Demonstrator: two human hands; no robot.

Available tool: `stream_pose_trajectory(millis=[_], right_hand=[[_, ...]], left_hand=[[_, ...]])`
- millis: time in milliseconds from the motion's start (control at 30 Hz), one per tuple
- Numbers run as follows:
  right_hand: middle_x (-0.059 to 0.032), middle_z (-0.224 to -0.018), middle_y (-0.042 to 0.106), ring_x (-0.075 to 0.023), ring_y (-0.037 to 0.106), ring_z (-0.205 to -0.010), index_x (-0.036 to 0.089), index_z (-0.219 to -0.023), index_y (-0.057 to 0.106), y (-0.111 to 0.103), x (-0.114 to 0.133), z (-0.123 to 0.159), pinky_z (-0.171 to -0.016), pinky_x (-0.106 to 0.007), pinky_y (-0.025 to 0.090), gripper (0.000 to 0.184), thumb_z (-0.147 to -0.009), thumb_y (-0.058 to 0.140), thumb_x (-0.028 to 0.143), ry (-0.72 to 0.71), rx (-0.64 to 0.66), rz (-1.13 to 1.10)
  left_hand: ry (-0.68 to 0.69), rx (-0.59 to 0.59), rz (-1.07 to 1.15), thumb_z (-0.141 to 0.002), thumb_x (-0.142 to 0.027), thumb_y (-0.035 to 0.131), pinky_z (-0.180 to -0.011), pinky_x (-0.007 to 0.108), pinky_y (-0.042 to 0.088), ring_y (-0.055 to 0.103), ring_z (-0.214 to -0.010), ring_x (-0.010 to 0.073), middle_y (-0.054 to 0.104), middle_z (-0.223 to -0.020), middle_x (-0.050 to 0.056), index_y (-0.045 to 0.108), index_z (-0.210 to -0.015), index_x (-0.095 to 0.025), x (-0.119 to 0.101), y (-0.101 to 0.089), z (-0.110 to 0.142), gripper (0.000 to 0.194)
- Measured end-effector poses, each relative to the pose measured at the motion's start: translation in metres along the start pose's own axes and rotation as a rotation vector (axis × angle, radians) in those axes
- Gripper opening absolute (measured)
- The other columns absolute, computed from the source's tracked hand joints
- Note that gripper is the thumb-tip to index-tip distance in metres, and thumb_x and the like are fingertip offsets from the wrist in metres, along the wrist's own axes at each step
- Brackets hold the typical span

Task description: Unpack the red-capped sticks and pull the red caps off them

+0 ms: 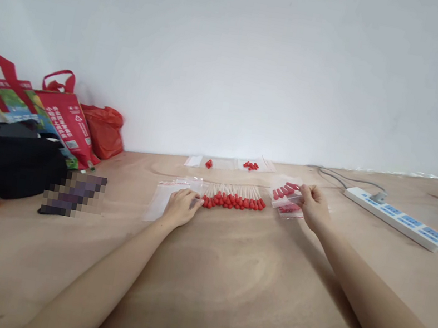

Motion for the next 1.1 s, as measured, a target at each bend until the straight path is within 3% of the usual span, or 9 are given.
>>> stream_pose_trajectory(millis=[100,300,367,433,533,633,833,1000,1100], right_hand=[[0.0046,-0.056,0.043,-0.0083,0.045,-0.049,0.022,-0.064,0.032,0.014,0.02,0.018,-0.047,-0.02,0.039,0.04,-0.071,0.049,0.057,0.075,0.133,-0.162],[0.0058,-0.056,0.043,-0.007,0.042,-0.049,0.021,-0.062,0.034,0.059,0.046,0.08,-0.049,-0.021,0.039,0.047,-0.06,0.061,0.06,0.233,0.729,-0.296],[0.0071,-0.055,0.043,-0.0051,0.041,-0.048,0.02,-0.062,0.034,0.072,0.045,0.095,-0.048,-0.018,0.038,0.048,-0.059,0.064,0.057,0.312,0.906,-0.368],[0.008,-0.055,0.044,-0.004,0.042,-0.047,0.019,-0.063,0.035,0.081,0.042,0.104,-0.047,-0.017,0.038,0.047,-0.06,0.065,0.055,0.374,1.006,-0.394],[0.0088,-0.052,0.046,-0.0046,0.045,-0.044,0.019,-0.067,0.038,0.086,0.036,0.106,-0.043,-0.018,0.039,0.045,-0.06,0.065,0.055,0.403,0.988,-0.287],[0.0067,-0.056,0.054,-0.0088,0.055,-0.047,0.019,-0.079,0.042,0.081,0.033,0.102,-0.046,-0.021,0.046,0.045,-0.059,0.069,0.047,0.466,0.922,-0.193],[0.0025,-0.063,0.062,-0.0134,0.063,-0.057,0.016,-0.1,0.041,0.073,0.037,0.109,-0.056,-0.026,0.053,0.061,-0.051,0.076,0.019,0.61,1.023,-0.192],[0.0048,-0.055,0.061,-0.0131,0.061,-0.05,0.014,-0.11,0.036,0.08,0.034,0.118,-0.049,-0.024,0.051,0.071,-0.051,0.074,0.014,0.591,0.982,-0.192],[0.006,-0.052,0.06,-0.0146,0.061,-0.049,0.015,-0.11,0.035,0.083,0.032,0.119,-0.047,-0.024,0.051,0.073,-0.049,0.075,0.015,0.592,0.948,-0.203]], left_hand=[[-0.002,-0.046,0.004,-0.086,-0.031,0.038,-0.088,0.038,0.035,0.05,-0.101,0.0232,0.06,-0.102,0.006,0.056,-0.097,-0.019,0.0,-0.003,-0.001,0.025],[0.041,-0.208,0.199,-0.086,-0.03,0.036,-0.091,0.037,0.036,0.05,-0.102,0.0213,0.058,-0.106,0.008,0.051,-0.104,-0.017,-0.016,-0.024,0.005,0.027],[0.177,-0.166,0.318,-0.086,-0.031,0.037,-0.09,0.034,0.038,0.05,-0.102,0.0198,0.057,-0.106,0.007,0.05,-0.106,-0.018,-0.031,-0.032,0.015,0.027],[0.375,-0.015,0.421,-0.084,-0.033,0.041,-0.09,0.033,0.039,0.048,-0.105,0.0196,0.054,-0.112,0.007,0.046,-0.112,-0.019,-0.049,-0.035,0.028,0.031],[0.556,0.217,0.493,-0.076,-0.041,0.054,-0.095,0.036,0.036,0.042,-0.114,0.0225,0.046,-0.123,0.008,0.039,-0.121,-0.021,-0.068,-0.033,0.049,0.051],[0.536,0.301,0.51,-0.072,-0.041,0.059,-0.093,0.037,0.038,0.046,-0.11,0.0222,0.046,-0.123,0.008,0.037,-0.122,-0.022,-0.072,-0.026,0.059,0.058],[0.356,0.211,0.475,-0.077,-0.032,0.054,-0.089,0.038,0.039,0.05,-0.102,0.0211,0.054,-0.113,0.007,0.044,-0.113,-0.022,-0.065,-0.02,0.065,0.039],[0.284,0.18,0.4,-0.075,-0.039,0.056,-0.086,0.039,0.04,0.05,-0.1,0.0228,0.053,-0.109,0.008,0.046,-0.113,-0.021,-0.063,-0.022,0.063,0.043],[0.259,0.092,0.302,-0.079,-0.04,0.05,-0.083,0.038,0.04,0.05,-0.095,0.0217,0.054,-0.102,0.007,0.051,-0.108,-0.021,-0.061,-0.023,0.053,0.035]])
Point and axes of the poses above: each hand's wrist, its own z-axis away from the middle knuckle, its own y-axis out of the palm, x = y × z, the point moved 2 cm from there along -z, towards the middle knuckle
